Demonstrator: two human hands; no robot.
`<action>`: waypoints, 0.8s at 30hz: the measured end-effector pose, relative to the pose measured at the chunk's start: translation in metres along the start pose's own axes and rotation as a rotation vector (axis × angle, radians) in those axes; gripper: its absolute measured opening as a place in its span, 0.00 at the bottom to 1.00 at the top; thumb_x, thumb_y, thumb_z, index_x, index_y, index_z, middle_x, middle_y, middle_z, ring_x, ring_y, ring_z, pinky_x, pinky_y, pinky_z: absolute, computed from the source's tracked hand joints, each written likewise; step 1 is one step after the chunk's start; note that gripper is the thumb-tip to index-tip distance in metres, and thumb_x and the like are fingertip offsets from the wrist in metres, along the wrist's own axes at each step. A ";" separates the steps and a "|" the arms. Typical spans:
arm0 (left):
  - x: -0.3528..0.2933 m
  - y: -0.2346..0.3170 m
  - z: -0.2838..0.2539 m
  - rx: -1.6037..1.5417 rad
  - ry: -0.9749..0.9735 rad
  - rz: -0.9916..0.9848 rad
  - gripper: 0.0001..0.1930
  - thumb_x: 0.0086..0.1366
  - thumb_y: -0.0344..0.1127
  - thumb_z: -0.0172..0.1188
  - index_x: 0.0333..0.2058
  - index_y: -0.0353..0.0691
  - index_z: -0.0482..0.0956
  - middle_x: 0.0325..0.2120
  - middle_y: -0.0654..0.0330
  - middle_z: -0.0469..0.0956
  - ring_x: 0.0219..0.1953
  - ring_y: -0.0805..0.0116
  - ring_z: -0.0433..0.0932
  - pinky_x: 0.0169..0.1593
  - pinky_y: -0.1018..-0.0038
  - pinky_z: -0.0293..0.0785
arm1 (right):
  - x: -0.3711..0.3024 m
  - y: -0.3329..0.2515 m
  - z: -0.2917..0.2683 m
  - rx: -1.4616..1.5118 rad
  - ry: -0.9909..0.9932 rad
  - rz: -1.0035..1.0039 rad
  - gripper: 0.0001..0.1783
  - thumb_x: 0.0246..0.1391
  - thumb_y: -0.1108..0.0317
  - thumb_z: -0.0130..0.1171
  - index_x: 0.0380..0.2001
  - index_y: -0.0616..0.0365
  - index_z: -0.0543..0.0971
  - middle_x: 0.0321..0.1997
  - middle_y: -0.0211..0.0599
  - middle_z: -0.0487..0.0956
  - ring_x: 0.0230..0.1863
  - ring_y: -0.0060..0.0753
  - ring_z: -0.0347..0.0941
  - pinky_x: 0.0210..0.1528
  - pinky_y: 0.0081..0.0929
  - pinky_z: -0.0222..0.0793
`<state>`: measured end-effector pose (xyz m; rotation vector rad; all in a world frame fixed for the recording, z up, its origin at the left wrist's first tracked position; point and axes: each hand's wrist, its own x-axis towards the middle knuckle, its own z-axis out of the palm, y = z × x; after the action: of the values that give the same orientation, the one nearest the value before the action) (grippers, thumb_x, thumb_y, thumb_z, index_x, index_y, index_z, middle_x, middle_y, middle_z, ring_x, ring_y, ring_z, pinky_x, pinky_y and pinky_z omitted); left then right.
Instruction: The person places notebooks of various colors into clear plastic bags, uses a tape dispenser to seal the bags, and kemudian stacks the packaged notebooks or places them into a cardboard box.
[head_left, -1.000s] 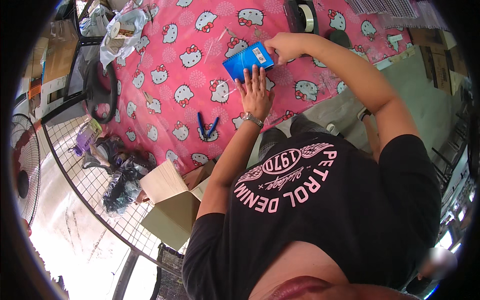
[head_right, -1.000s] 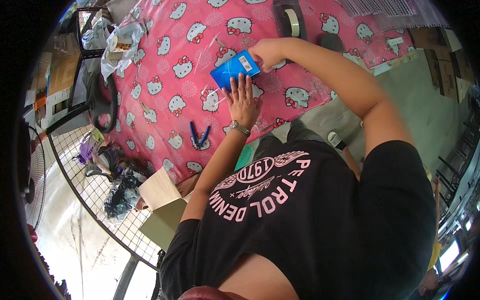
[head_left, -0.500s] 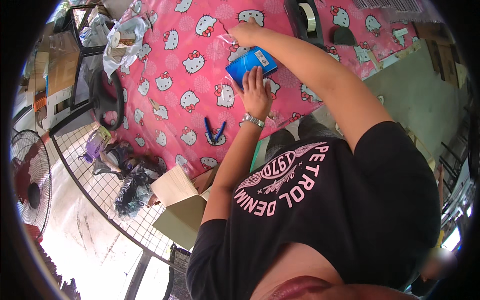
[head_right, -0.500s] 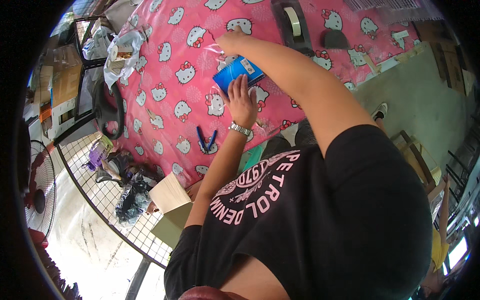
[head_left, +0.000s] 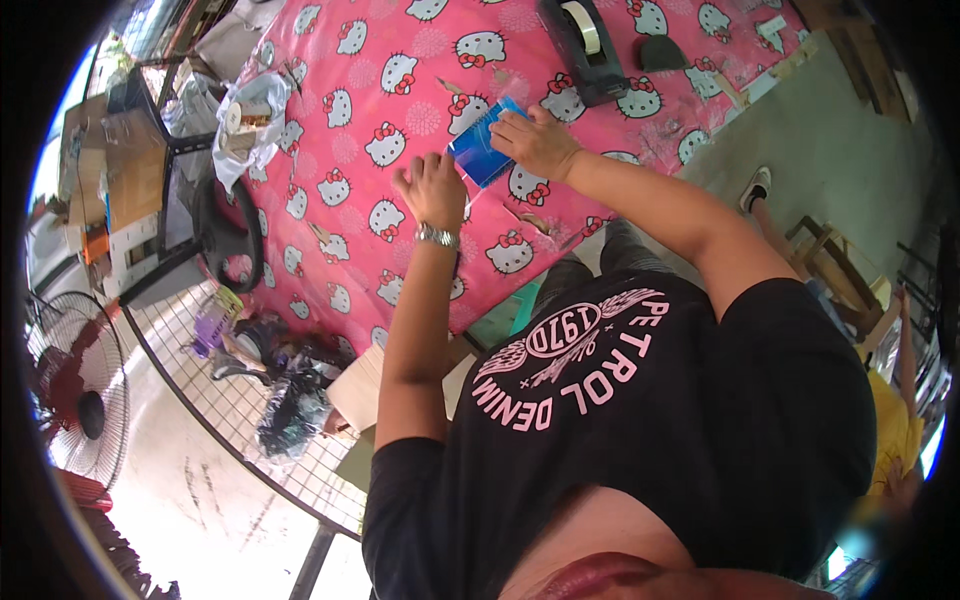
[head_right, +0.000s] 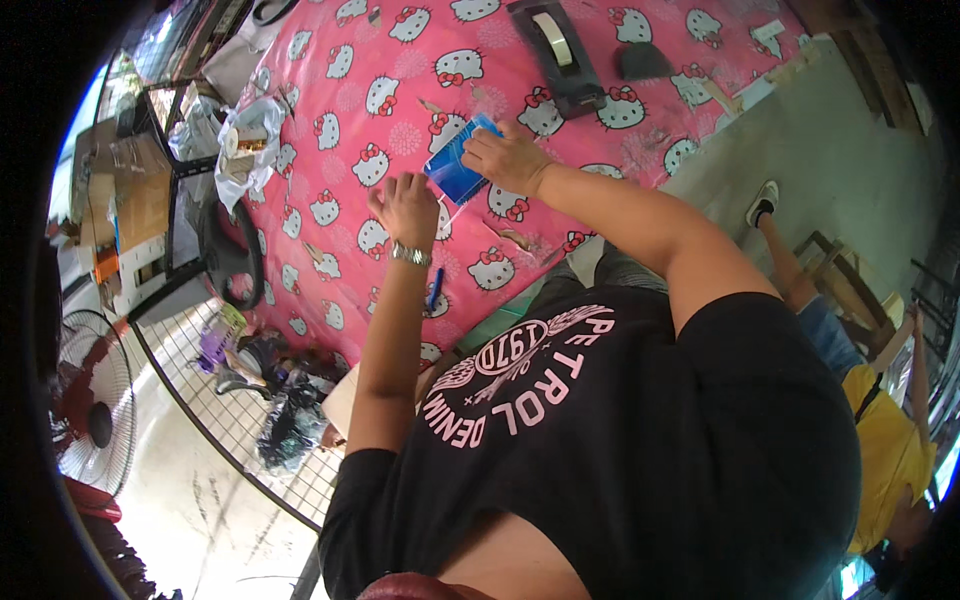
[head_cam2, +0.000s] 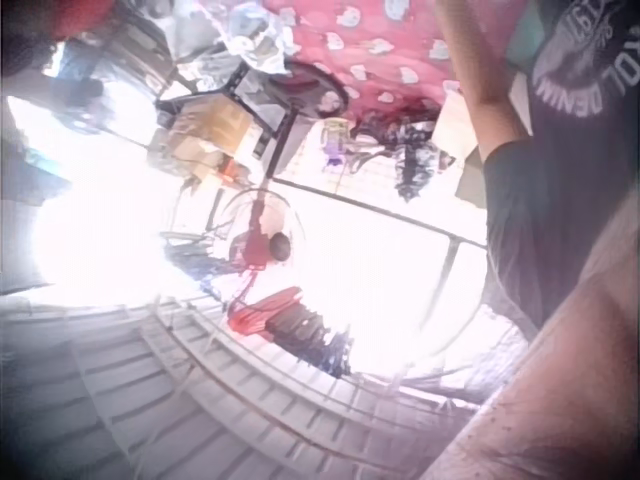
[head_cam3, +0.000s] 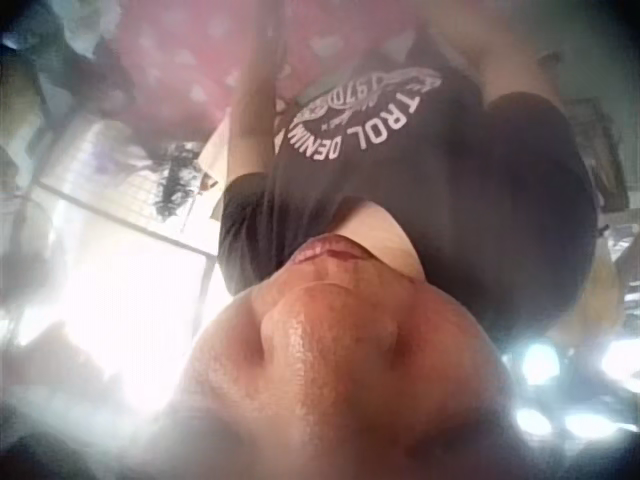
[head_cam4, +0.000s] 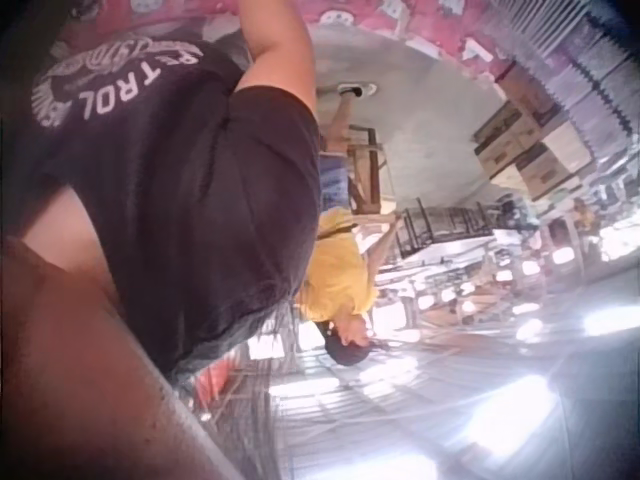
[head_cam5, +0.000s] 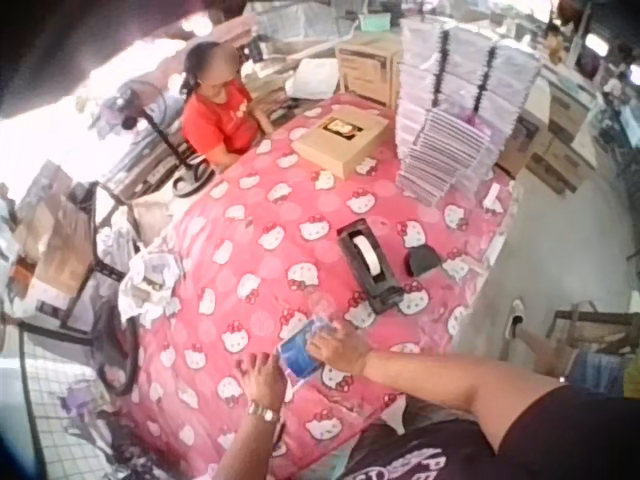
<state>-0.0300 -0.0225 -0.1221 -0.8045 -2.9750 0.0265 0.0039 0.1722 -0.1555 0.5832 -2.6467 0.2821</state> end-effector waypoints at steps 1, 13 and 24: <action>-0.005 0.006 -0.010 -0.018 -0.024 -0.015 0.13 0.47 0.35 0.60 0.35 0.48 0.76 0.34 0.67 0.76 0.42 0.66 0.73 0.57 0.48 0.54 | -0.003 -0.002 0.000 0.005 -0.008 0.023 0.07 0.49 0.64 0.50 0.31 0.46 0.76 0.38 0.26 0.75 0.50 0.28 0.68 0.54 0.42 0.57; 0.018 0.038 0.036 -0.240 0.165 0.050 0.21 0.50 0.33 0.58 0.45 0.36 0.73 0.37 0.52 0.70 0.41 0.54 0.69 0.46 0.59 0.68 | 0.001 0.047 -0.058 0.082 0.155 0.519 0.09 0.46 0.64 0.57 0.33 0.50 0.78 0.40 0.25 0.75 0.51 0.30 0.68 0.59 0.46 0.54; 0.059 0.011 0.030 -0.521 -0.144 0.281 0.08 0.46 0.26 0.54 0.27 0.40 0.65 0.51 0.49 0.71 0.43 0.45 0.74 0.41 0.59 0.74 | 0.022 -0.078 -0.015 1.778 -0.156 1.714 0.11 0.44 0.71 0.55 0.33 0.61 0.70 0.30 0.42 0.74 0.31 0.30 0.70 0.49 0.52 0.63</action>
<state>-0.0773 0.0169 -0.1496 -1.3157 -3.0017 -0.7325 0.0252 0.0988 -0.1246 -1.4686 -1.4139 2.8930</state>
